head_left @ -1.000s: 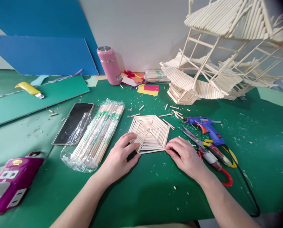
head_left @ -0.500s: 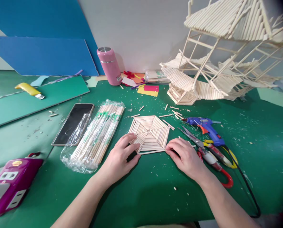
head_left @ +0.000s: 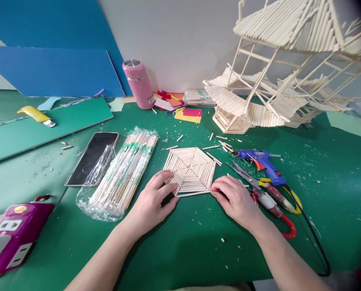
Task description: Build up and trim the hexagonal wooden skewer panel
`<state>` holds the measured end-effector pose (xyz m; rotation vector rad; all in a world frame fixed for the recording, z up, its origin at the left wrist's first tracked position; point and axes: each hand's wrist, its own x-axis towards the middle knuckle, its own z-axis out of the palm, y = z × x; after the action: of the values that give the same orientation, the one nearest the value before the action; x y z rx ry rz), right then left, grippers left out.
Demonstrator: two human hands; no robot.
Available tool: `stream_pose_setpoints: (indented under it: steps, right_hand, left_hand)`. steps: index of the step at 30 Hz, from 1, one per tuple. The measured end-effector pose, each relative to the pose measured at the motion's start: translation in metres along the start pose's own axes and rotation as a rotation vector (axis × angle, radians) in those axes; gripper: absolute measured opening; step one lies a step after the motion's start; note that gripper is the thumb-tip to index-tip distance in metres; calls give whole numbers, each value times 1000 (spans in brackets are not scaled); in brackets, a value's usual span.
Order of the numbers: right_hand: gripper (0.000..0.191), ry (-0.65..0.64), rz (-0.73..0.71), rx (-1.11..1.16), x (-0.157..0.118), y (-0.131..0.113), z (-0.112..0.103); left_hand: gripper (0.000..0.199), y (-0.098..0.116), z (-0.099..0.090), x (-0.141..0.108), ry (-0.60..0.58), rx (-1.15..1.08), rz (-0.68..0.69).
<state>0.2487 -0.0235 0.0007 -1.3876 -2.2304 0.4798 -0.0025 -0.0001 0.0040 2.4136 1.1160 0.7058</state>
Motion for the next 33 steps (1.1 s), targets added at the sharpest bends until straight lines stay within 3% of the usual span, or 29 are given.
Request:
stream_pose_setpoints:
  steps: [23,29,33]
  right_hand:
    - [13,-51,-3,-46,2,-3,-3]
    - [14,-69,14,-102,0,-5,-13]
    - [13,-76,16,-111,-2,-12,-22]
  left_hand:
    - [17,0,1,0,-6,8,-2]
    - [18,0,-3,0,-15,14,12]
    - [26,14,-7,2,46,96,20]
